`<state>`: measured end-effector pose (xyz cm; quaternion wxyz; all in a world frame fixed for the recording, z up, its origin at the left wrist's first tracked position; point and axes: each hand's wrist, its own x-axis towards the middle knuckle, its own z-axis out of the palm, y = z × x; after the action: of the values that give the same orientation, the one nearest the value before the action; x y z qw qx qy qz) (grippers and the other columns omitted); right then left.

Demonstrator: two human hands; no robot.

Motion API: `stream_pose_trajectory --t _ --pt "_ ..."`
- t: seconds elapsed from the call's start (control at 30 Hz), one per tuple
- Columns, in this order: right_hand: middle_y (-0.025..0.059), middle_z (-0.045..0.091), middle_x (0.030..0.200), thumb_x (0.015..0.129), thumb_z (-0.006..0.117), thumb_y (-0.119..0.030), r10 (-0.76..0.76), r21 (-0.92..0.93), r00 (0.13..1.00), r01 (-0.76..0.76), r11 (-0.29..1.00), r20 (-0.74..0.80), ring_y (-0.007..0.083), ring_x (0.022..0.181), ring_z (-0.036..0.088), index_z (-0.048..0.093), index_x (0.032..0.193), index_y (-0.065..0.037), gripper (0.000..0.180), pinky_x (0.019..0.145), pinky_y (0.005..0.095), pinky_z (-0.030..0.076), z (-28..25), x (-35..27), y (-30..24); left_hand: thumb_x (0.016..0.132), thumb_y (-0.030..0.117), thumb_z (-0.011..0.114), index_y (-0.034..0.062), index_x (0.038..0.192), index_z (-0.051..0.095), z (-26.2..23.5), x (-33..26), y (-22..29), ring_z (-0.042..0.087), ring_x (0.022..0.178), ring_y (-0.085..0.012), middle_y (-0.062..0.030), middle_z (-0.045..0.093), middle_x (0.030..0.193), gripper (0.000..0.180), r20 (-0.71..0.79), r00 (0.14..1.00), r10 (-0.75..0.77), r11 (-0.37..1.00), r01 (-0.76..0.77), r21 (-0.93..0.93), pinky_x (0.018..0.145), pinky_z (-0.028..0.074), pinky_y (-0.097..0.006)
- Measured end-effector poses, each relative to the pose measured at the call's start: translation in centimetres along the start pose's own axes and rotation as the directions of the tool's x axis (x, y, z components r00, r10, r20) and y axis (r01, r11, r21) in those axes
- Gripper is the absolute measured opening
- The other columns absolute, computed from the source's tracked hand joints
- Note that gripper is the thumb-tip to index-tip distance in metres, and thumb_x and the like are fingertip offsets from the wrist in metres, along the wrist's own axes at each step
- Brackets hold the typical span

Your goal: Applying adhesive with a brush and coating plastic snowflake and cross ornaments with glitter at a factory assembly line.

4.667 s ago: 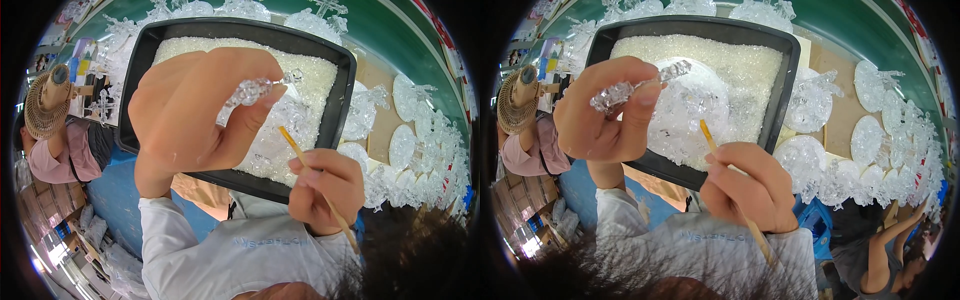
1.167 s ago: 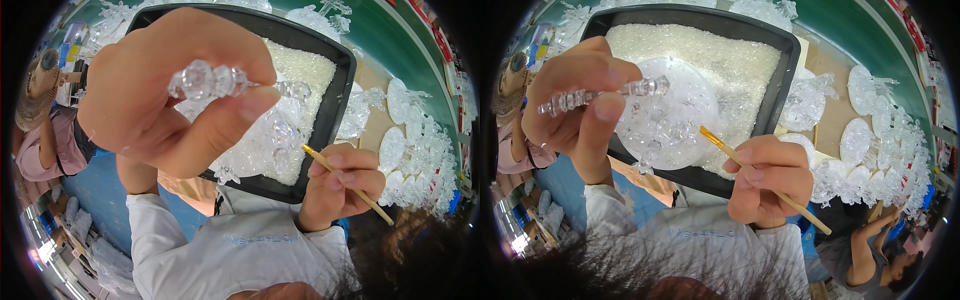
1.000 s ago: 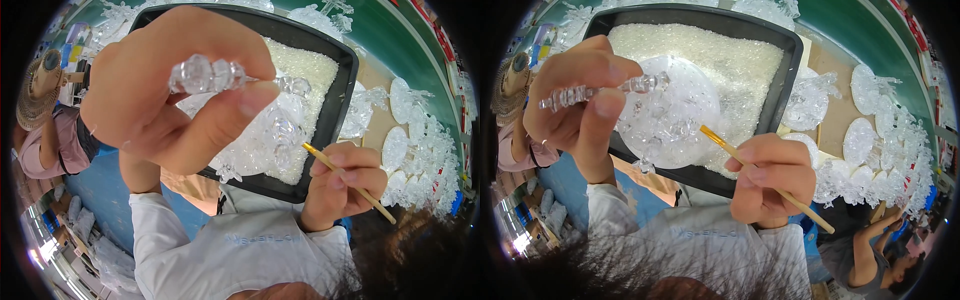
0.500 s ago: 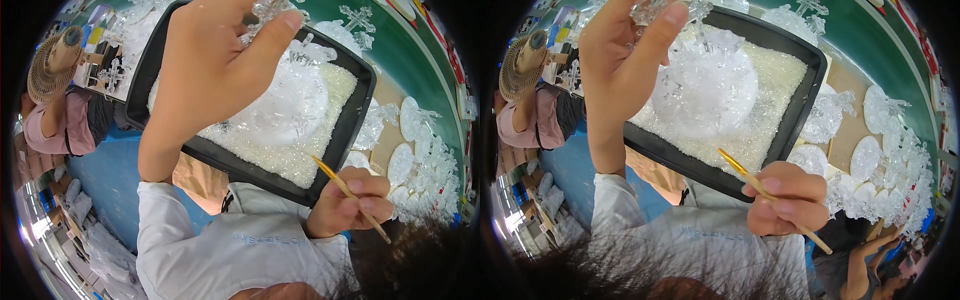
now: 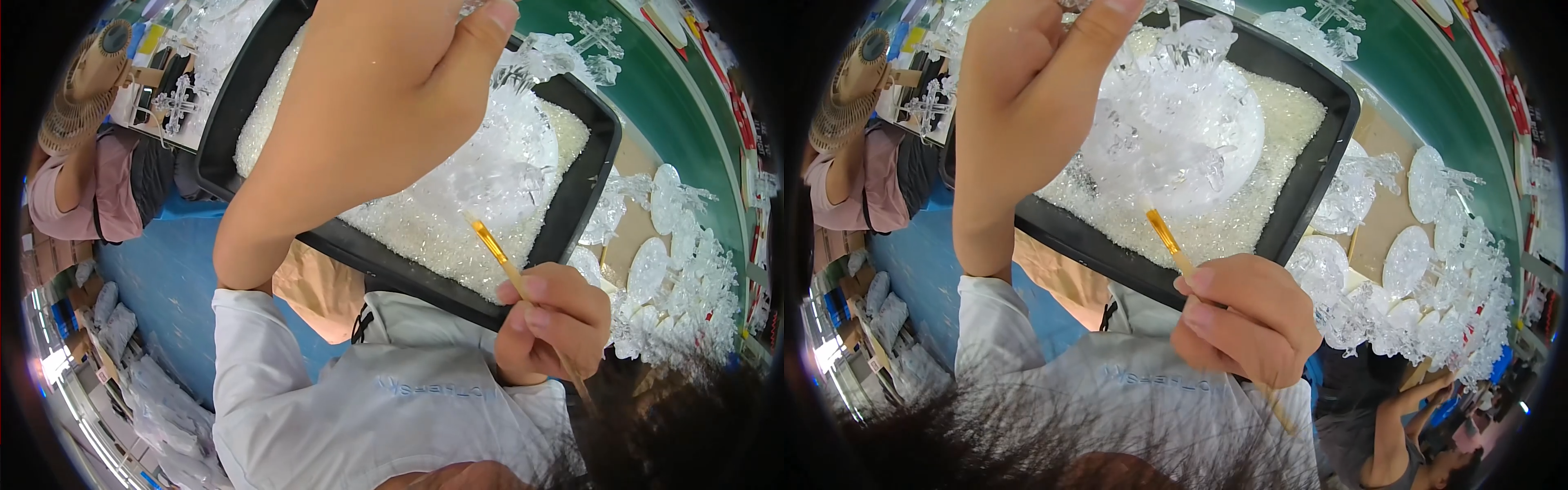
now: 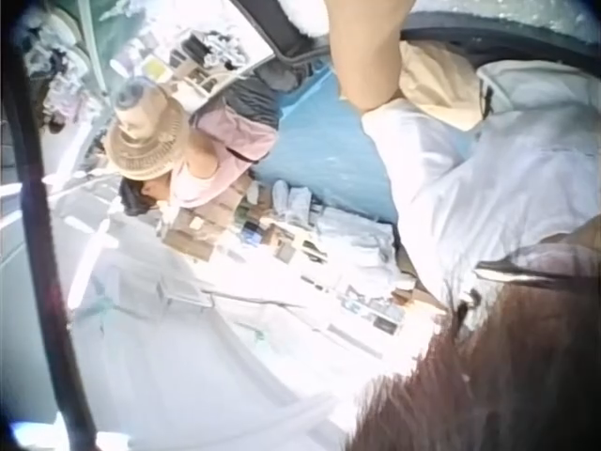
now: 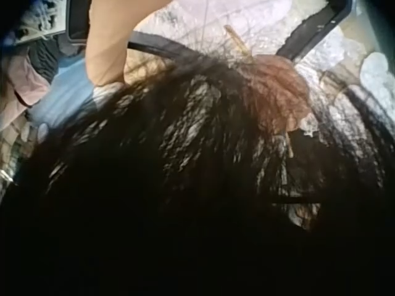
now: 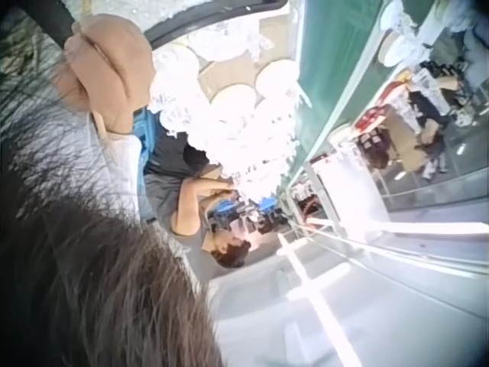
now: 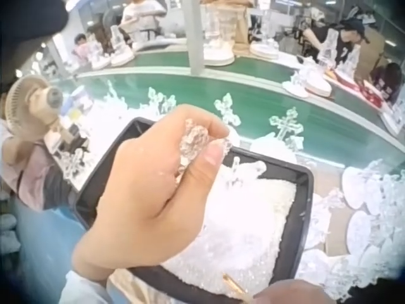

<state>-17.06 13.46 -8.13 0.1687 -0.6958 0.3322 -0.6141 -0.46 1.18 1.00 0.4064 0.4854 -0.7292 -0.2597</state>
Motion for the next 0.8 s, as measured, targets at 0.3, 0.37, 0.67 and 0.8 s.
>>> stream_pose_trajectory --t 0.3,0.37,0.67,0.8 --pt "0.0213 0.064 0.087 0.085 0.07 -0.004 -0.013 -0.16 0.996 0.027 0.987 0.088 0.0228 0.059 0.065 0.058 0.094 -0.002 0.015 0.05 0.0283 0.054 -0.1 0.6 0.0 0.095 0.007 0.054 0.0007 0.103 0.059 0.2 -0.3 -0.1 0.05 0.047 -0.0171 -0.0094 0.052 0.057 0.011 0.003 1.0 0.026 0.999 -0.026 -0.022 0.05 0.04 -0.029" --pt "0.0212 0.064 0.086 0.084 0.07 -0.003 -0.044 -0.124 0.996 0.054 0.991 0.082 0.0228 0.059 0.065 0.058 0.095 -0.002 0.016 0.05 0.0277 0.054 0.0 0.4 0.1 0.095 0.007 0.054 0.0007 0.104 0.058 0.1 -0.4 -0.2 0.05 0.048 -0.017 -0.0088 0.052 0.056 0.011 0.009 0.999 0.043 0.998 -0.043 -0.044 0.05 0.04 -0.029" --pt "0.0217 0.068 0.09 0.061 0.077 0.004 -0.154 -0.14 0.978 0.173 0.975 0.139 0.0278 0.066 0.064 0.068 0.088 0.005 0.028 0.051 0.0309 0.052 0.7 1.6 0.9 0.093 0.005 0.054 0.0009 0.103 0.057 -0.4 -0.3 -0.8 0.056 0.058 -0.0299 -0.0146 0.055 0.067 0.012 0.066 0.994 0.087 0.996 -0.085 -0.036 0.056 0.043 -0.035" --pt "0.0176 0.07 0.093 0.059 0.073 0.001 -0.145 -0.251 0.97 0.192 0.949 0.197 0.0256 0.068 0.062 0.07 0.09 0.003 0.031 0.053 0.0289 0.051 0.9 1.9 1.2 0.092 0.005 0.054 0.0017 0.103 0.057 -0.2 0.0 -0.2 0.057 0.06 -0.0333 -0.0155 0.055 0.068 0.012 0.09 0.992 0.088 0.996 -0.085 -0.036 0.057 0.043 -0.037"
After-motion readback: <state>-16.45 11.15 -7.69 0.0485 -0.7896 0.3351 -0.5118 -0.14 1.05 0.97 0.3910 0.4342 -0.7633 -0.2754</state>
